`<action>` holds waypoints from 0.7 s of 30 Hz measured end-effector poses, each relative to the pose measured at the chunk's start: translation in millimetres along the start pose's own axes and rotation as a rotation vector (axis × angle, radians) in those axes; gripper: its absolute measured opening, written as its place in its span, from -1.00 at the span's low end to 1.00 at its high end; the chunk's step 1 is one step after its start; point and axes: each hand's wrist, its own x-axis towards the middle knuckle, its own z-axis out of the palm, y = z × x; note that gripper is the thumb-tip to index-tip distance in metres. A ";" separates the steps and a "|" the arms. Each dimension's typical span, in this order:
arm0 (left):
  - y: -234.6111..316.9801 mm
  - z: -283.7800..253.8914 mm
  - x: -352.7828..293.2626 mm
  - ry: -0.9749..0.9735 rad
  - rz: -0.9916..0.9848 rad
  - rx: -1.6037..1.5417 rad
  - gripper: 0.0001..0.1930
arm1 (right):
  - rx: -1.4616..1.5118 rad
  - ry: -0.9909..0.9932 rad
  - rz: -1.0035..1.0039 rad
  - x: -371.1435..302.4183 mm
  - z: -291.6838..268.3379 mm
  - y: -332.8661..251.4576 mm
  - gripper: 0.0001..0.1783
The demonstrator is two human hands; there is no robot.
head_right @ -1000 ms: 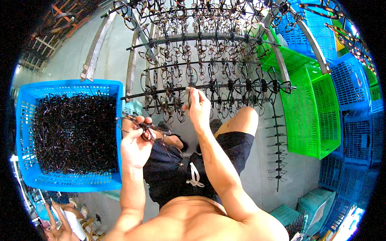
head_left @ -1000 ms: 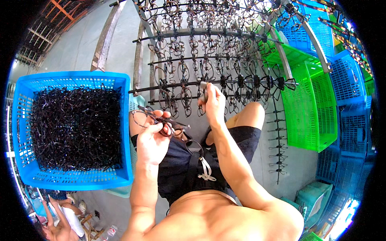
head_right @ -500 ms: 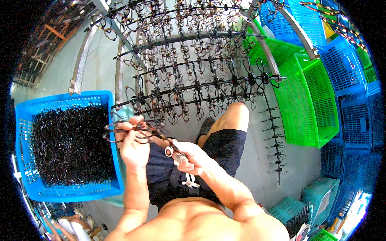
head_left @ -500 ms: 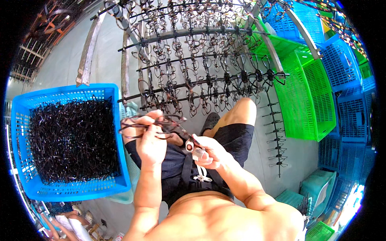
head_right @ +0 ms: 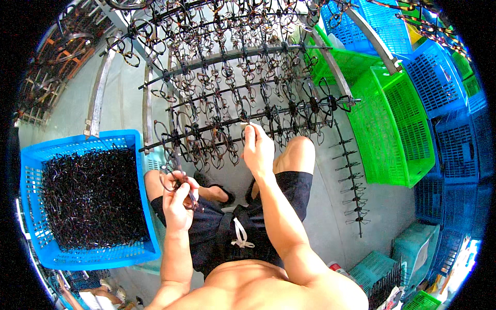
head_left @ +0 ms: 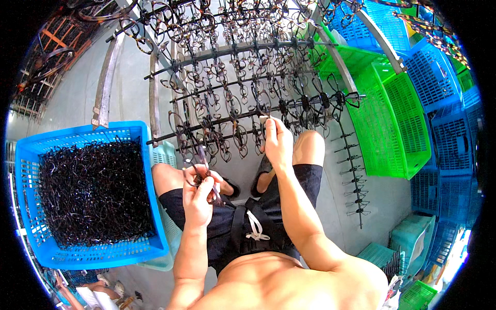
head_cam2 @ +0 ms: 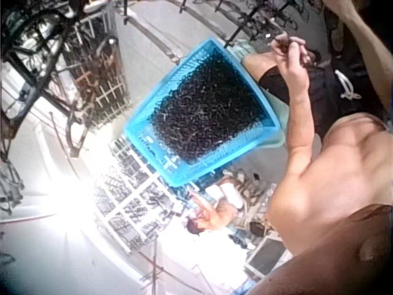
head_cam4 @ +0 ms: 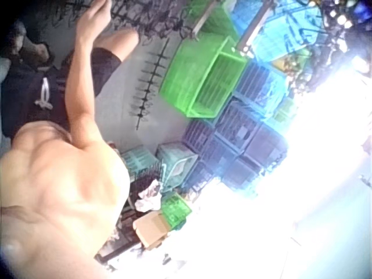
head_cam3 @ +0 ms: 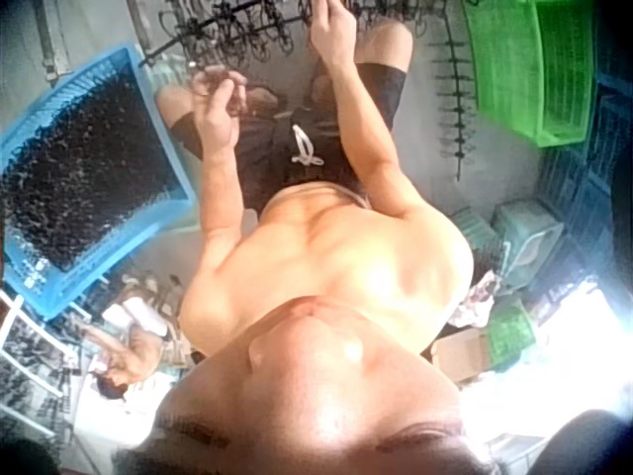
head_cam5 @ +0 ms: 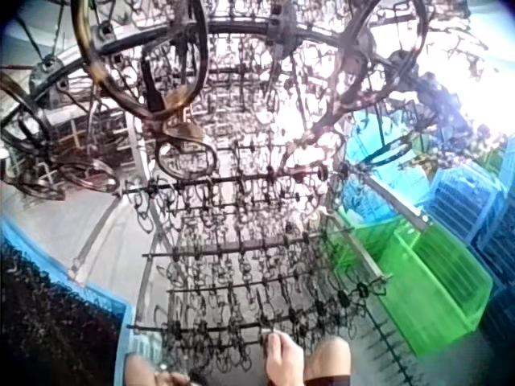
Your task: The person repeatedly picks up pairs of eyeglasses from a blue basket and hangs them onto a metal rack with multiple hooks. The person handles the glasses one at a time, placing them on the rack in an organized manner.
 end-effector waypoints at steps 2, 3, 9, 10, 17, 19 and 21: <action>0.1 4.3 -0.1 -0.016 0.036 0.073 -0.66 | -0.015 0.010 -0.087 15.7 1.1 8.3 -0.67; 3.3 9.6 -0.5 -0.012 0.078 0.141 -0.62 | -0.027 0.028 -0.124 18.2 4.3 3.5 -0.66; 10.5 9.5 7.1 0.039 0.026 0.263 -0.58 | 0.040 0.006 -0.034 18.0 0.4 -1.1 -0.66; 9.3 7.2 8.1 0.054 0.023 0.269 -0.63 | 0.085 0.021 -0.049 20.1 3.0 4.3 -0.67; 11.2 3.4 11.9 0.102 -0.095 0.157 -0.78 | 0.208 -0.019 0.001 18.1 1.7 7.3 -0.66; 13.9 4.3 11.6 0.038 -0.128 0.314 -0.79 | -0.414 0.145 -0.341 -0.4 -10.1 -5.5 -0.54; 11.4 5.8 11.9 -0.033 -0.162 0.426 -0.77 | -0.565 0.078 -0.672 -26.3 -18.5 -24.5 -0.53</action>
